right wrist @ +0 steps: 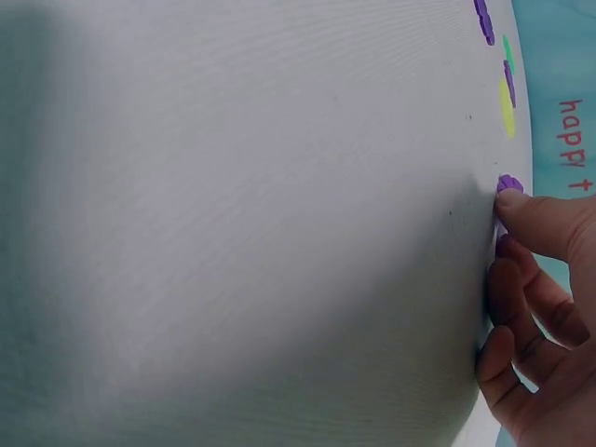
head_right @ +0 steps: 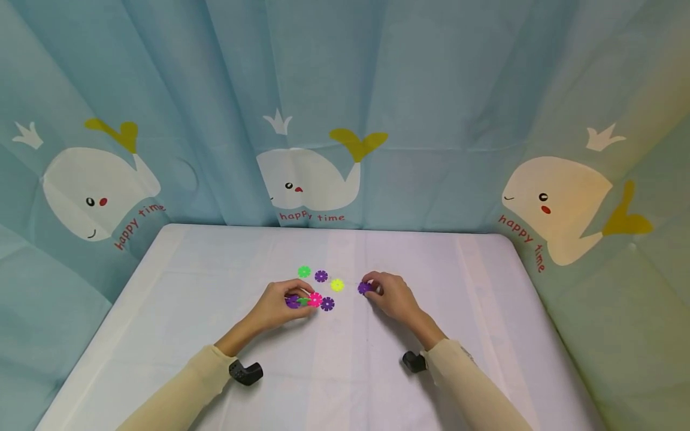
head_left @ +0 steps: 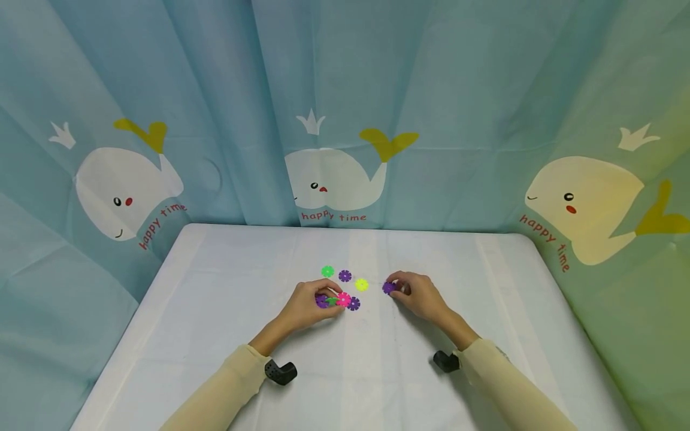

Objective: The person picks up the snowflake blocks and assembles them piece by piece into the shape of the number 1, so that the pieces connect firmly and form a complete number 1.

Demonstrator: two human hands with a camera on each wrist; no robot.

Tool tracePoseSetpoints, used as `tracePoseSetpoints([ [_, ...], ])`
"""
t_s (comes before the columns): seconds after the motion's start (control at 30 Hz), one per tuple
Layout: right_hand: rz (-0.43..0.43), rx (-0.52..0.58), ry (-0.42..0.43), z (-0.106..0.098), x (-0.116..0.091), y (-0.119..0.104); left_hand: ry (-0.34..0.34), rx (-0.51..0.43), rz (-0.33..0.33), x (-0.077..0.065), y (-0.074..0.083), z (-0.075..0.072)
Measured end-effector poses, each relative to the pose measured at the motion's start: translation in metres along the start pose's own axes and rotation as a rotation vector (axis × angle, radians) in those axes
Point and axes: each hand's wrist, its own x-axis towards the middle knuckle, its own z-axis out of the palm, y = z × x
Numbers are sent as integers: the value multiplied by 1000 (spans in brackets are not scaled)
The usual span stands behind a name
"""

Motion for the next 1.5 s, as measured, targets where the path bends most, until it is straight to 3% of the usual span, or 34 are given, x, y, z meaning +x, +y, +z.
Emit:
tracePoseSetpoints([
  [0.5, -9, 85, 54, -7, -2, 2, 2, -17, 4, 3, 2, -5],
  [0.8, 15, 244, 83, -27, -9, -3, -16, 14, 10, 6, 7, -9],
  [1.1, -1, 358, 82, -60, -17, -10, -52, 24, -41, 12, 20, -25],
  [1.3, -27, 393, 88, -72, -17, -14, -59, 31, -21, 17, 24, -33],
  [1.5, -3, 379, 67, -72, -16, -18, -91, 46, -15, 20, 25, -33],
])
